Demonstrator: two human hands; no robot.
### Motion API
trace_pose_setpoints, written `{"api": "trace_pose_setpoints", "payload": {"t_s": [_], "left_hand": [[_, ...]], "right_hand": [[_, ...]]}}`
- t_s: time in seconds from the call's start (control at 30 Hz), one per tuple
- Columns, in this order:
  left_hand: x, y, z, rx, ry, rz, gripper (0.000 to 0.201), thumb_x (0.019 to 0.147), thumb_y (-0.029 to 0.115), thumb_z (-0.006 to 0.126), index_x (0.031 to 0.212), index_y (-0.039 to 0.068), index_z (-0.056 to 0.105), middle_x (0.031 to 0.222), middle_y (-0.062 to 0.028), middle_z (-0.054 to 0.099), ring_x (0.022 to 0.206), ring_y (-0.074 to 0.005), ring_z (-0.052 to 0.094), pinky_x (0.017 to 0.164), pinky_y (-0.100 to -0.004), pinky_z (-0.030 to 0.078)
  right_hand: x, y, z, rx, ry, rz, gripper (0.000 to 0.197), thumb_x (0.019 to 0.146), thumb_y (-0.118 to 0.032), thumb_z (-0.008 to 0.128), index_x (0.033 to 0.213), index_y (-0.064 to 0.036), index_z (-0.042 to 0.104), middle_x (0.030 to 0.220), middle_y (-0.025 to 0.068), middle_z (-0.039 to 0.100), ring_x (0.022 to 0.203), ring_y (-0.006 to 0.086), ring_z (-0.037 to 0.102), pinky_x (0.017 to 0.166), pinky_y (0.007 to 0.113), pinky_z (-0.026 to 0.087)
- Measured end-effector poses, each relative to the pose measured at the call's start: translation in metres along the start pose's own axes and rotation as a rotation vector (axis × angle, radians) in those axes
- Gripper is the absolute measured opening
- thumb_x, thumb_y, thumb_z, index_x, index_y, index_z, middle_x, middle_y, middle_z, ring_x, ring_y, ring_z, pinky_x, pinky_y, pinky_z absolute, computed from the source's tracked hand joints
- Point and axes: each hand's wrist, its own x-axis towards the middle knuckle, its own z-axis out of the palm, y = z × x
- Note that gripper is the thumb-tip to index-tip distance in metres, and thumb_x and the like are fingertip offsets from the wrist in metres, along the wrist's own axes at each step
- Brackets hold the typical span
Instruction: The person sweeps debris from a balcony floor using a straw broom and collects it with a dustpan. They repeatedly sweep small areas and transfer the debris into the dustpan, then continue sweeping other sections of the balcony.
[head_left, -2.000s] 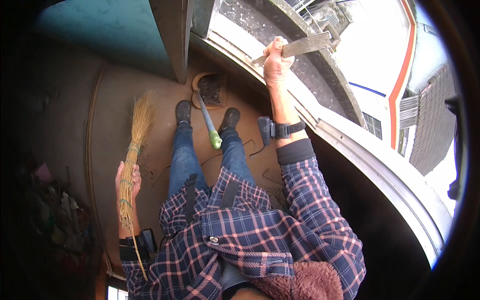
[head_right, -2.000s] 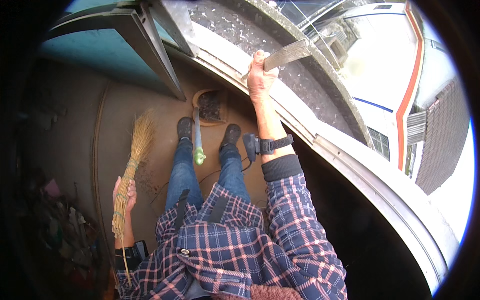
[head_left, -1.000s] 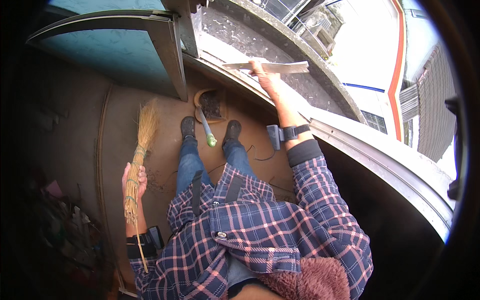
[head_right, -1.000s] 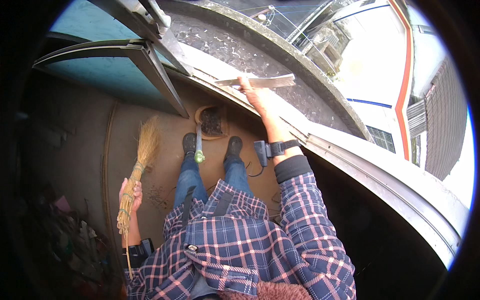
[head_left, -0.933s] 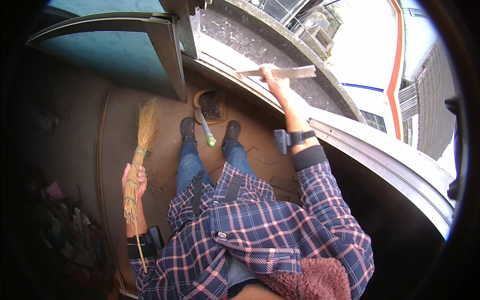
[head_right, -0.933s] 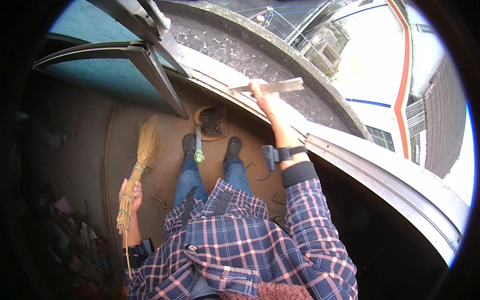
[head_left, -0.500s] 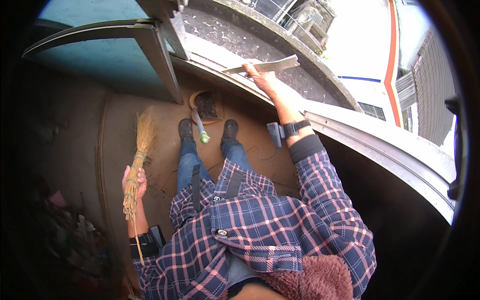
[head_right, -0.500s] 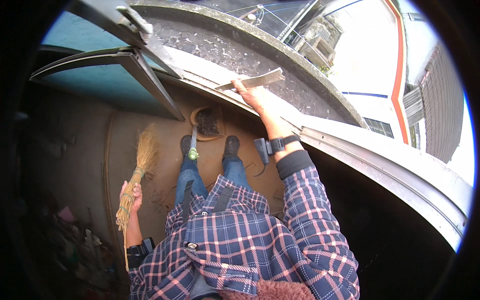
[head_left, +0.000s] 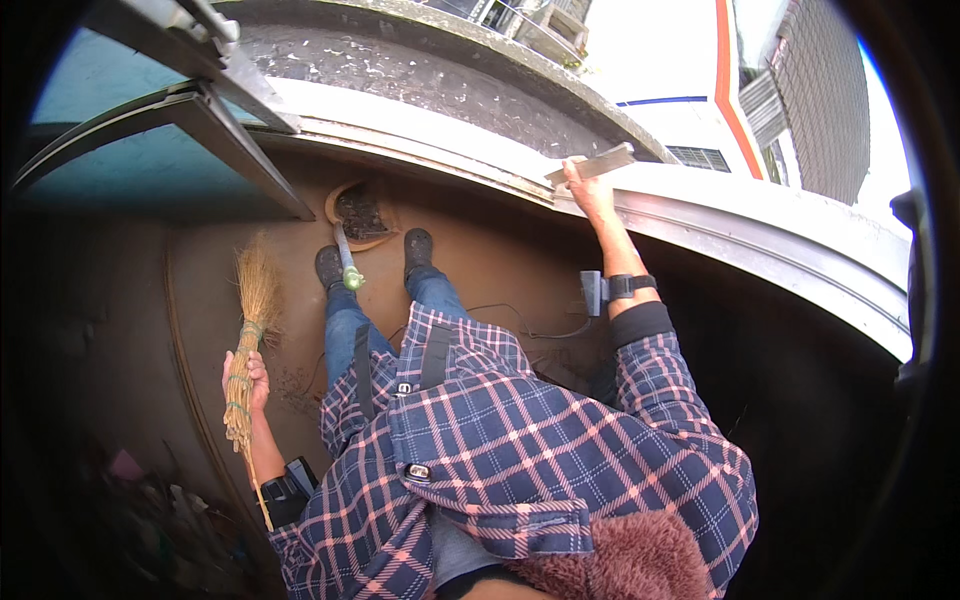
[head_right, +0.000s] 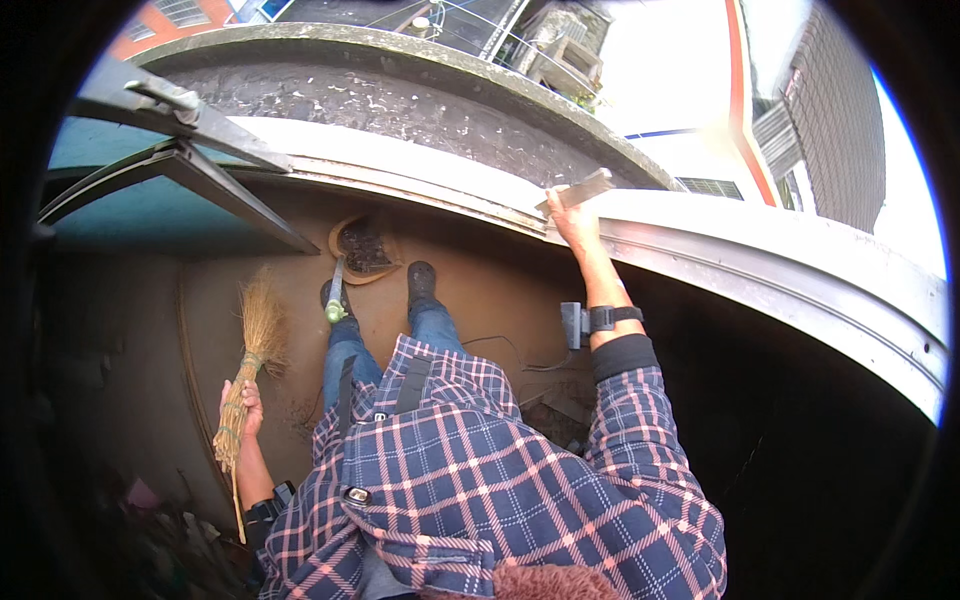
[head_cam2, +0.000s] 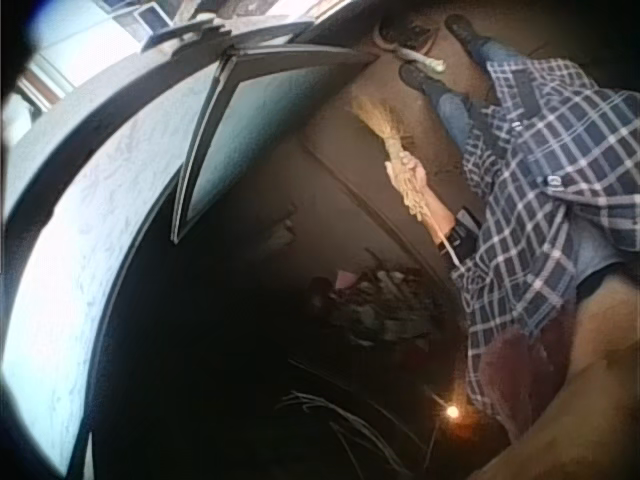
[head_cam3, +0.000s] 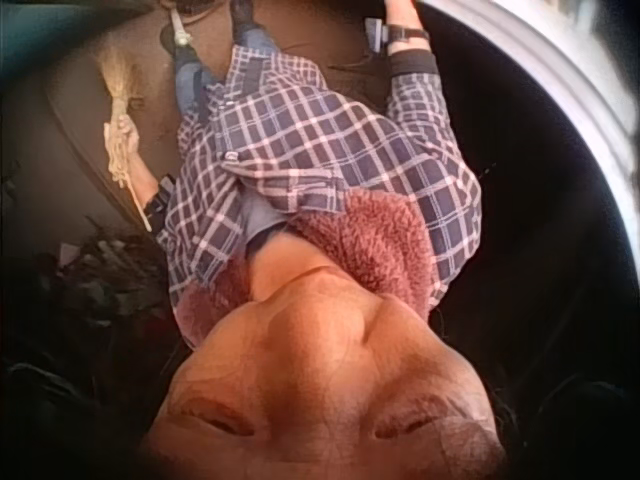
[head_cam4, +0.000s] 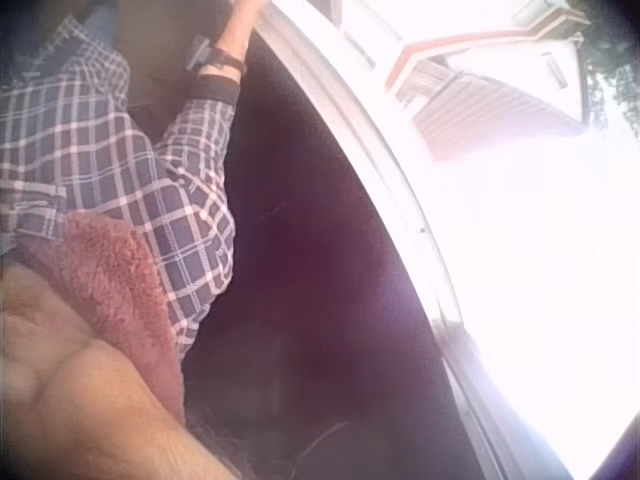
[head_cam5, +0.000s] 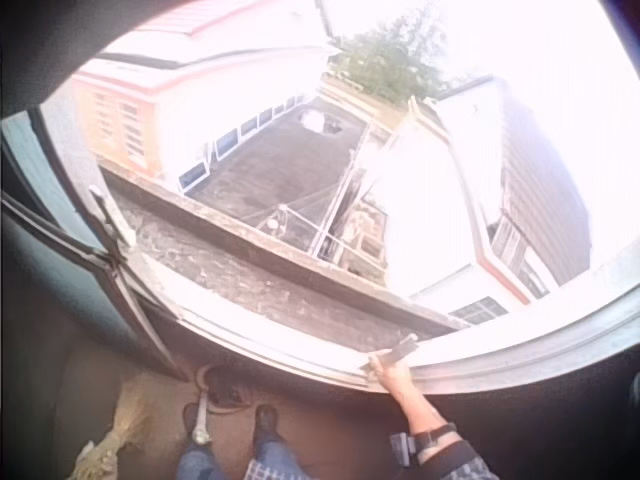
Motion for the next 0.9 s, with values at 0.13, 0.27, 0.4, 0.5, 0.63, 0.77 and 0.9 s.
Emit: {"api": "trace_pose_setpoints", "payload": {"t_s": [0.13, 0.27, 0.4, 0.5, 0.63, 0.77, 0.9], "left_hand": [[0.012, 0.003, 0.009, 0.006, -0.115, -0.095, 0.048, 0.099, 0.039, 0.048, 0.117, -0.006, 0.045, 0.092, -0.0194, 0.057, 0.071, -0.0235, 0.060, 0.056, -0.0321, 0.051], [0.009, 0.001, 0.012, 0.018, -0.162, -0.106, 0.047, 0.100, 0.038, 0.048, 0.117, -0.006, 0.045, 0.092, -0.0190, 0.057, 0.071, -0.0230, 0.059, 0.056, -0.0317, 0.050], [0.018, 0.001, 0.015, 0.059, -0.092, -0.085, 0.048, 0.100, 0.038, 0.047, 0.116, -0.007, 0.044, 0.092, -0.0190, 0.056, 0.070, -0.0228, 0.059, 0.056, -0.0316, 0.050], [0.022, 0.005, 0.018, 0.058, -0.091, -0.091, 0.048, 0.100, 0.039, 0.047, 0.115, -0.007, 0.044, 0.092, -0.0190, 0.056, 0.070, -0.0229, 0.059, 0.056, -0.0318, 0.050], [0.022, 0.003, 0.012, 0.051, -0.112, -0.085, 0.049, 0.100, 0.039, 0.047, 0.114, -0.007, 0.045, 0.091, -0.0183, 0.055, 0.071, -0.0224, 0.059, 0.055, -0.0321, 0.050], [0.024, 0.000, 0.004, 0.000, -0.104, -0.096, 0.050, 0.098, 0.039, 0.050, 0.114, -0.007, 0.045, 0.091, -0.0175, 0.055, 0.071, -0.0219, 0.058, 0.055, -0.0319, 0.050], [0.025, 0.003, -0.001, 0.016, -0.052, -0.093, 0.048, 0.098, 0.038, 0.051, 0.112, -0.007, 0.045, 0.091, -0.0173, 0.055, 0.071, -0.0210, 0.058, 0.055, -0.0310, 0.050]], "right_hand": [[-0.005, -0.018, 0.022, -0.281, 0.387, -0.304, 0.028, 0.087, -0.026, 0.064, 0.103, -0.0028, 0.063, 0.079, 0.0195, 0.066, 0.077, 0.0409, 0.064, 0.072, 0.048, 0.052], [0.002, -0.080, 0.042, -0.302, -0.080, -0.190, 0.028, 0.088, -0.031, 0.060, 0.093, -0.0044, 0.066, 0.076, 0.0221, 0.065, 0.075, 0.0425, 0.064, 0.071, 0.048, 0.051], [0.022, -0.147, 0.072, -0.065, -0.156, -0.151, 0.039, 0.090, -0.040, 0.059, 0.086, -0.0026, 0.070, 0.075, 0.0215, 0.067, 0.075, 0.0394, 0.067, 0.070, 0.044, 0.053], [0.037, -0.163, 0.073, 0.187, -0.187, 0.044, 0.039, 0.089, -0.042, 0.063, 0.089, -0.0037, 0.072, 0.070, 0.0125, 0.070, 0.070, 0.0216, 0.070, 0.066, 0.035, 0.054], [0.032, -0.118, 0.030, 0.229, -0.038, 0.052, 0.031, 0.089, -0.035, 0.065, 0.088, -0.0041, 0.071, 0.067, 0.0065, 0.069, 0.064, 0.0151, 0.067, 0.062, 0.031, 0.052], [0.005, -0.057, -0.011, -0.079, -0.065, -0.015, 0.039, 0.090, -0.039, 0.063, 0.085, -0.0007, 0.067, 0.066, 0.0084, 0.066, 0.059, 0.0172, 0.065, 0.061, 0.032, 0.052], [-0.007, -0.033, -0.019, -0.030, -0.103, 0.015, 0.042, 0.089, -0.041, 0.064, 0.092, 0.0015, 0.067, 0.074, 0.0123, 0.067, 0.062, 0.0199, 0.066, 0.065, 0.036, 0.053]]}}
